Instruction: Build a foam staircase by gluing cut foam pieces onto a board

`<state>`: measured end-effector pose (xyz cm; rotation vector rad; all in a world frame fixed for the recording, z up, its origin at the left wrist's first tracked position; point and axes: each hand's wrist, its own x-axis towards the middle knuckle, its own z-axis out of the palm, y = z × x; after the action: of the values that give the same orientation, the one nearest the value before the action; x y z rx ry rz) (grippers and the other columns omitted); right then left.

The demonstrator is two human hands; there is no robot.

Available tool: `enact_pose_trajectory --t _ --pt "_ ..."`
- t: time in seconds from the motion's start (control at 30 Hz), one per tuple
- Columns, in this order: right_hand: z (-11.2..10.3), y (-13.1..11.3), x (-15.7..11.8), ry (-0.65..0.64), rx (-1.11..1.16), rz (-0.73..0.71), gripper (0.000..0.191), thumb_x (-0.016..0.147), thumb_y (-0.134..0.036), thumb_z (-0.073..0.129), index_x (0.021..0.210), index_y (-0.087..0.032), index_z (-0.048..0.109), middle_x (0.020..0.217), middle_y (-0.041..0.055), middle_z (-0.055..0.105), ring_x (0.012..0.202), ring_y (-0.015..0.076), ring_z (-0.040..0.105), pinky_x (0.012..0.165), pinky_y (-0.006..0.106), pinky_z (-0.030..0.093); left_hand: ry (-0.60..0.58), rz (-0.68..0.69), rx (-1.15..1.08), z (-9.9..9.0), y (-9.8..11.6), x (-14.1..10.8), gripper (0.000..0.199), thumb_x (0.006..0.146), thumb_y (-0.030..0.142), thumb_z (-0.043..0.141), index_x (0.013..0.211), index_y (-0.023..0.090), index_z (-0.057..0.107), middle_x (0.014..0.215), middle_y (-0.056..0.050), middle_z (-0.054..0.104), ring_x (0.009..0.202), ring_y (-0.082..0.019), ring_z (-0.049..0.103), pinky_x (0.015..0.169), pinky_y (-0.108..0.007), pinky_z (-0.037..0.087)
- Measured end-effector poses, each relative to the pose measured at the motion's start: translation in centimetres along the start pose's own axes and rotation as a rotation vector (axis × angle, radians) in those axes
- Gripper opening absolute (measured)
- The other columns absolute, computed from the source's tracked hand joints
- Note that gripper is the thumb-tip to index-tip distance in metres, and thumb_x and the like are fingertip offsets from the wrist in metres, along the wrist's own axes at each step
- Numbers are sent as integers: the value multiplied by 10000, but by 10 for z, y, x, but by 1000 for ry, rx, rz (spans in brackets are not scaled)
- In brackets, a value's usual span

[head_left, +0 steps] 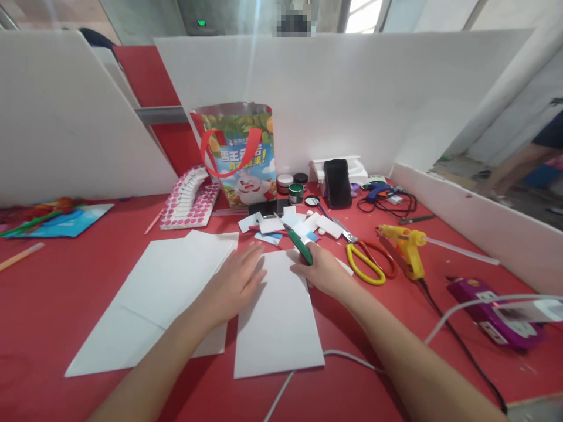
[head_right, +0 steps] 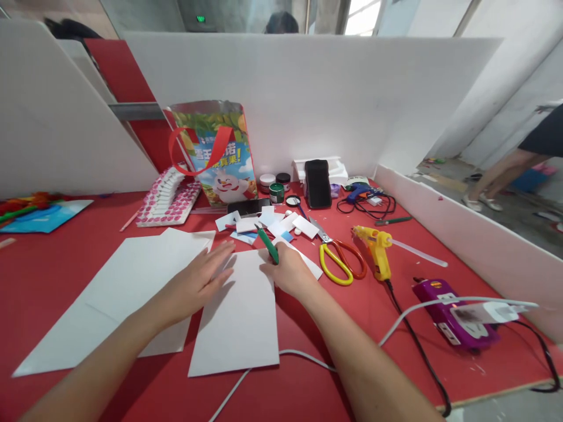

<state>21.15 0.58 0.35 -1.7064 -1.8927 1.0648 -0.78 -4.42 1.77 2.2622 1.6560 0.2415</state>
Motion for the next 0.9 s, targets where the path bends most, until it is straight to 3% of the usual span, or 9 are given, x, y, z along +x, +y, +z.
enact_pose_trajectory --t 0.1,0.2,0.33,0.47,0.6,0.73,0.9 --pt "-1 -6 0 63 -114 4 254 799 -252 714 790 -223 462 737 3 626 658 174 586 570 254 348 -93 -34 78 12 11 9 651 1004 473 386 1547 114 359 1640 -166 289 1535 -324 212 1216 -599 220" --pt "-5 -8 2 98 -218 -4 247 801 -258 741 836 -204 503 817 56 668 764 213 627 607 267 342 -135 -15 129 20 26 6 936 880 709 503 1565 96 330 1649 -222 180 1530 -431 82 1176 -708 162" --pt "-29 -6 3 170 -333 34 182 870 -280 687 954 -182 558 944 115 706 876 263 665 641 285 348 -205 42 159 26 48 -4 1179 733 861 542 1584 89 277 1638 -251 44 1514 -476 -15 1139 -772 93" --pt "-57 -1 0 233 -429 135 293 854 -338 708 1041 -151 580 1031 176 701 949 319 671 638 304 361 -268 36 123 35 62 -7 1109 807 824 483 1601 103 204 1639 -205 -19 1511 -473 -30 1119 -801 53" --pt "-53 1 -1 163 -494 149 394 700 -355 839 959 -150 624 1004 174 710 879 325 687 585 304 349 -197 24 112 43 64 -5 1028 844 788 453 1598 123 241 1651 -186 22 1514 -472 -15 1110 -811 0" --pt "-44 3 1 168 -535 136 231 781 -213 740 980 -161 635 1044 176 719 897 310 694 605 307 346 -157 29 90 46 62 -5 1007 847 793 440 1588 128 285 1651 -202 77 1516 -478 16 1100 -821 -20" --pt "-59 8 3 280 -480 160 93 843 -193 662 920 -173 613 914 160 729 863 302 689 624 304 359 -175 34 72 42 62 -7 1002 871 810 363 1594 124 256 1658 -177 61 1522 -465 1 1117 -810 -5"
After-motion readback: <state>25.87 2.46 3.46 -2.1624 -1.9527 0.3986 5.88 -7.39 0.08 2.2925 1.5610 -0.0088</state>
